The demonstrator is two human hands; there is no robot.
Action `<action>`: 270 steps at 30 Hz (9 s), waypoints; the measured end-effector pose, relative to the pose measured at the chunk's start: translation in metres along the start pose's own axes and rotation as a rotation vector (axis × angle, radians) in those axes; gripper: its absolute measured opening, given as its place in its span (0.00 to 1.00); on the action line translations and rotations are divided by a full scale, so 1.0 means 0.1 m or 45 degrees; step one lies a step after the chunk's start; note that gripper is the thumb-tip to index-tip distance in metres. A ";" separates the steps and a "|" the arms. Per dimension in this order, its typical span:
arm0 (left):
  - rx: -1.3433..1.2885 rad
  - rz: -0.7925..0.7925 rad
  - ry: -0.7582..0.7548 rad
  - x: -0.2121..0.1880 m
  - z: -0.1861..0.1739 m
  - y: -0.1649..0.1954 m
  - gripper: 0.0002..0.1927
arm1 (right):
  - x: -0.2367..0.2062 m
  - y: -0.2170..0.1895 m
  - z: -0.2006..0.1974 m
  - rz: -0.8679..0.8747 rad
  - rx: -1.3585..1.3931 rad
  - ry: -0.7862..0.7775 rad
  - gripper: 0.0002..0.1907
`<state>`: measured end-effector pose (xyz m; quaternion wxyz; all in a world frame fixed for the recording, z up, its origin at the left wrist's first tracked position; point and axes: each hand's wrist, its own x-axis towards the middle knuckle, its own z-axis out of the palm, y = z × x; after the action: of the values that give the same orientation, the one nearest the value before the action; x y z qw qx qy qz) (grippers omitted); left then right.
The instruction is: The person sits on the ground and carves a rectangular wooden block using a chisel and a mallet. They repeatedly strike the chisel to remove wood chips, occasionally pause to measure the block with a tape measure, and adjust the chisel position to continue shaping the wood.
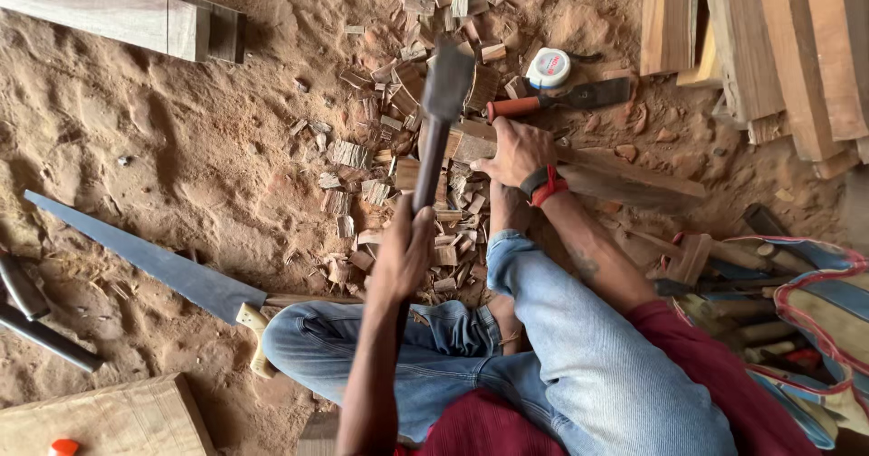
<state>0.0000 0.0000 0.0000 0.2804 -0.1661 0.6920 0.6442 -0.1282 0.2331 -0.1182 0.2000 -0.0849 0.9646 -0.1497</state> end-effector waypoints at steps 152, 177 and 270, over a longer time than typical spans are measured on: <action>-0.056 0.040 0.122 -0.08 -0.45 0.10 0.18 | 0.30 -0.34 0.44 -0.073 -0.012 0.277 0.37; 0.116 0.405 0.043 -0.21 -0.53 0.44 0.19 | 0.25 -0.34 0.43 -0.013 0.021 0.166 0.36; -0.193 0.007 0.105 0.12 -0.29 -0.01 0.20 | 0.20 -0.35 0.42 0.020 0.033 0.236 0.38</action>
<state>-0.0138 -0.0271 -0.0072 0.2365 -0.2113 0.6526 0.6882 -0.1251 0.1847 -0.1510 0.1123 -0.0603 0.9775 -0.1679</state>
